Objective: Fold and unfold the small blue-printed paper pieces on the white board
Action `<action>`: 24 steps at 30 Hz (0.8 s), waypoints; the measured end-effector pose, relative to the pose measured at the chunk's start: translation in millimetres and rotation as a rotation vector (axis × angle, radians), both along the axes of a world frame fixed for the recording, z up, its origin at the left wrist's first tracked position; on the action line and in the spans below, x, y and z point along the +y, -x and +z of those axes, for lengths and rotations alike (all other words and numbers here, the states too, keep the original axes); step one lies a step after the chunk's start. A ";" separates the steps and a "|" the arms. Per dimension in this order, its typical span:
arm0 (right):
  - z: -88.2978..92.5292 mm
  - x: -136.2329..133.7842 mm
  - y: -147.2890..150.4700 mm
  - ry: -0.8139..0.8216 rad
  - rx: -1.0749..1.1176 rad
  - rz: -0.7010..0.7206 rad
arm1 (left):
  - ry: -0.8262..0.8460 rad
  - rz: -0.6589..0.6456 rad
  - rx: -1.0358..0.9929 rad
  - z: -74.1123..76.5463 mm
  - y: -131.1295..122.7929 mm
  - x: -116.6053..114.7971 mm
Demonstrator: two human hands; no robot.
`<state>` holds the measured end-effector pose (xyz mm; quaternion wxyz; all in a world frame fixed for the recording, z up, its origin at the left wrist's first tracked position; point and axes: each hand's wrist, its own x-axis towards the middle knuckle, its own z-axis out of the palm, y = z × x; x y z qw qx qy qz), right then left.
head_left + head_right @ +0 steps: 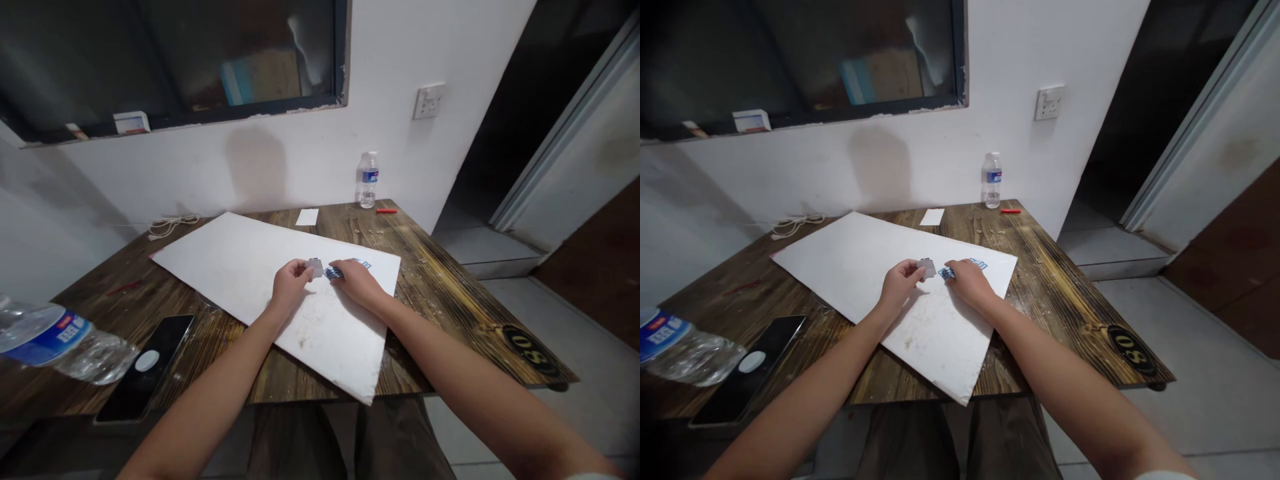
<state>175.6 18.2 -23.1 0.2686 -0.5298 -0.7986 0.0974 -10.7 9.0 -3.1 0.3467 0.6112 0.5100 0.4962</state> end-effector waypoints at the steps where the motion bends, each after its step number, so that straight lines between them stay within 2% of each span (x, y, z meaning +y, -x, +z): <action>1: -0.5 0.5 -0.1 -0.021 0.016 -0.010 | -0.002 0.002 0.000 -0.4 0.2 0.3; 6: 2.1 4.8 -7.1 -0.088 0.157 -0.171 | 0.001 0.021 0.003 -1.0 0.8 1.3; 8: 5.3 7.0 -12.2 -0.067 0.191 -0.278 | 0.010 0.031 -0.009 -1.3 0.7 1.9; 11: 9.8 8.4 -18.4 0.018 0.126 -0.379 | 0.008 0.035 -0.031 -2.3 0.5 3.2; 14: 12.3 6.4 -20.4 0.113 0.013 -0.380 | 0.002 0.029 -0.042 -2.9 0.5 3.7; 17: 13.2 3.2 -19.8 0.139 -0.061 -0.333 | 0.004 0.035 -0.043 -2.4 0.6 3.4; 24: 8.4 4.5 -21.3 0.150 -0.016 -0.282 | 0.014 0.045 -0.036 0.7 -1.0 0.6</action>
